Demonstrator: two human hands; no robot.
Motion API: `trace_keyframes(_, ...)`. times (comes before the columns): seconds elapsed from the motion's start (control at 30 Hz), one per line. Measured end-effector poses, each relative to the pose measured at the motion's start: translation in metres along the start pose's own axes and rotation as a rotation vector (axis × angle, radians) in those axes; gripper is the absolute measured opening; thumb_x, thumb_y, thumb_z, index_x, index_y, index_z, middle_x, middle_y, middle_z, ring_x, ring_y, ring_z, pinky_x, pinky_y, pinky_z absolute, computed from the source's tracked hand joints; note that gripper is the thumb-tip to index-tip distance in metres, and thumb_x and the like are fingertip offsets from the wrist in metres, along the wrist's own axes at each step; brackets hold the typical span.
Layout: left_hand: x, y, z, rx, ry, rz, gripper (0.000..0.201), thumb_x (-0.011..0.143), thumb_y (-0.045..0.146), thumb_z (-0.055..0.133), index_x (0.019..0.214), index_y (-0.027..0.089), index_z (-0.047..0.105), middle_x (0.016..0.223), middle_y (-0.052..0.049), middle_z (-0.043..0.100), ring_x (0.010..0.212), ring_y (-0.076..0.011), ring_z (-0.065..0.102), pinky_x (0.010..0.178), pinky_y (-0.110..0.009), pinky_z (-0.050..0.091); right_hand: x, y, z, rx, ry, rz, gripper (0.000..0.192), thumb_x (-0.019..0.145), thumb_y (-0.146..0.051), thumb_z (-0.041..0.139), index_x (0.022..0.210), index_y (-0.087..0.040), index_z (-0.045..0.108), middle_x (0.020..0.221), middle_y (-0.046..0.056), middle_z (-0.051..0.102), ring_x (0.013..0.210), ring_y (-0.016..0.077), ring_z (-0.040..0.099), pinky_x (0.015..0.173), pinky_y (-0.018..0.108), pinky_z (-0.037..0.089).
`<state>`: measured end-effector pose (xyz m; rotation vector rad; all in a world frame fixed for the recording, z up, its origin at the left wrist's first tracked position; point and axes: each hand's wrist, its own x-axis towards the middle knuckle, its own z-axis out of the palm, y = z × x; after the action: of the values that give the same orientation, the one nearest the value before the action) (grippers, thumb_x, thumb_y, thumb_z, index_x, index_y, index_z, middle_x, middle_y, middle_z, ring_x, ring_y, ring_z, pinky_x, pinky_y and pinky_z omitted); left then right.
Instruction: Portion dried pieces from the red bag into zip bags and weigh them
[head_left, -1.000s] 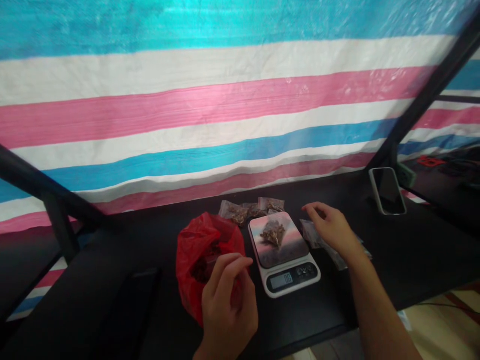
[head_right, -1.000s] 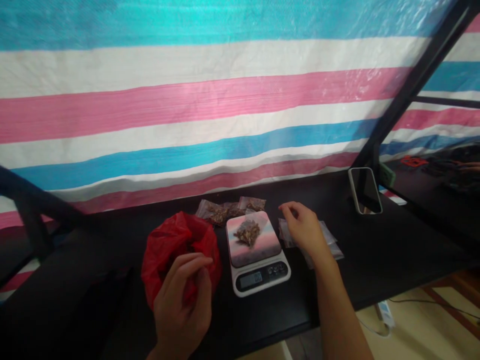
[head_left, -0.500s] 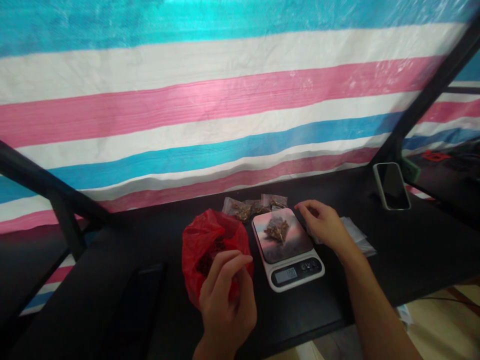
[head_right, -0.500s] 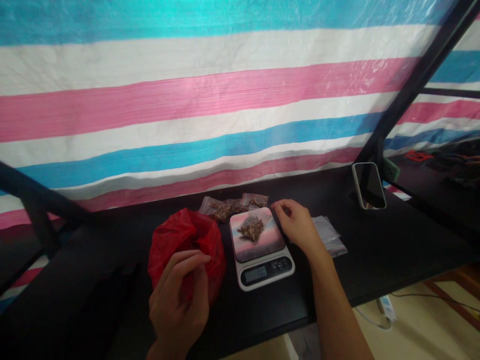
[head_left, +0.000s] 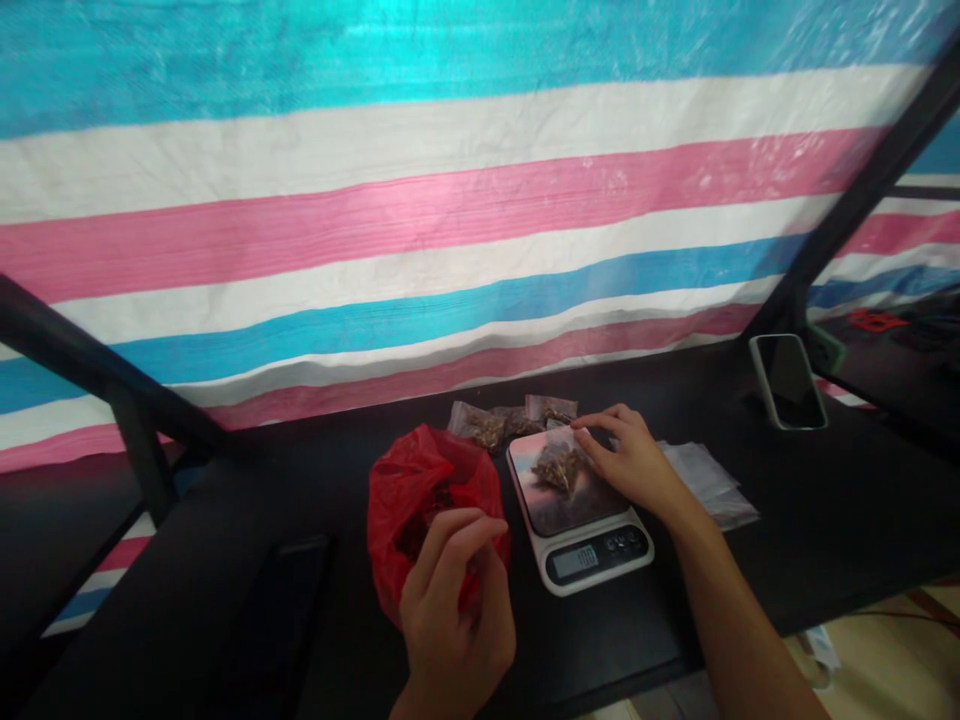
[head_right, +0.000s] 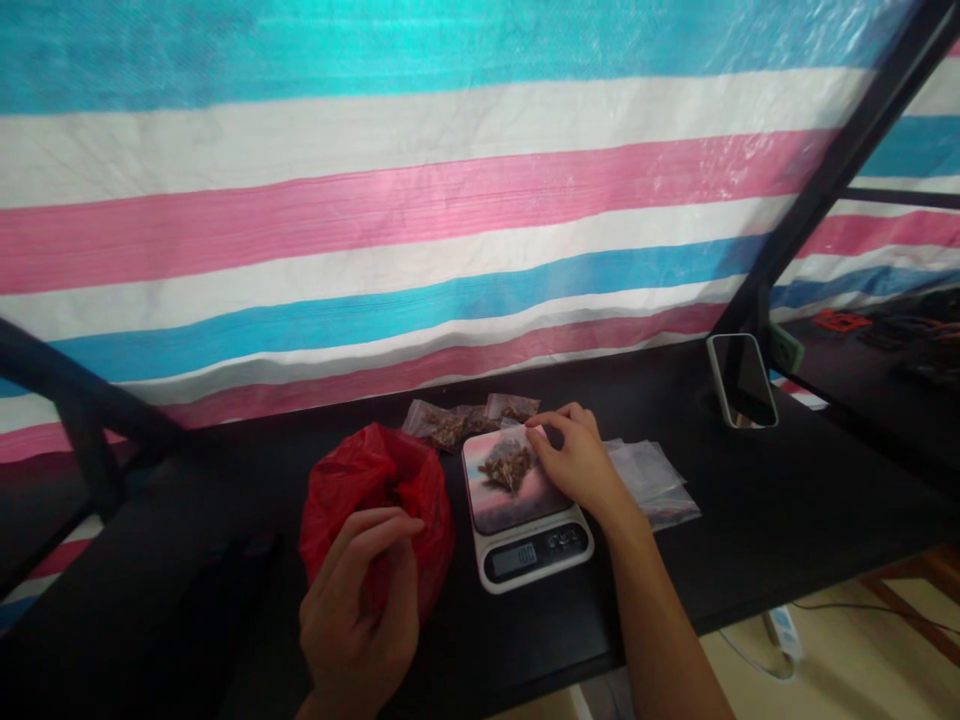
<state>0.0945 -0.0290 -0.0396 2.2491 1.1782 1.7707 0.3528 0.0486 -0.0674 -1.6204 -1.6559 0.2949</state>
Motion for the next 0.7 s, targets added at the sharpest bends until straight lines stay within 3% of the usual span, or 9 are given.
trace_keyframes(0.2,0.003,0.002,0.005,-0.014,0.019,-0.026,0.027,0.096,-0.001,0.055,0.101,0.022,0.068,0.092,0.000,0.071,0.083,-0.0108,0.073,0.077,-0.019,0.058,0.002,0.004,0.007,-0.028,0.017,0.023,0.027,0.095,-0.039,0.064,0.109,-0.027,0.084,0.102,0.010,0.066,0.106,0.0313,0.062,0.106,0.050,0.046)
trace_keyframes(0.53,0.010,0.007,0.016,-0.064,0.035,-0.056,0.027,0.096,0.000,0.053,0.099,0.023,0.067,0.090,0.000,0.071,0.081,-0.0132,0.074,0.074,-0.021,0.059,0.003,0.002,0.010,0.001,-0.034,0.060,0.026,0.094,-0.041,0.065,0.100,-0.026,0.085,0.104,0.011,0.067,0.110,0.0332,0.061,0.106,0.052,0.045)
trace_keyframes(0.7,0.008,0.008,0.021,-0.074,0.010,-0.083,0.027,0.098,0.001,0.052,0.101,0.024,0.066,0.092,0.001,0.069,0.083,-0.0113,0.071,0.077,-0.020,0.058,0.003,-0.017,-0.001,0.147,-0.069,0.032,0.017,0.089,-0.037,0.069,0.088,-0.026,0.082,0.102,0.009,0.070,0.108,0.0310,0.061,0.104,0.048,0.045)
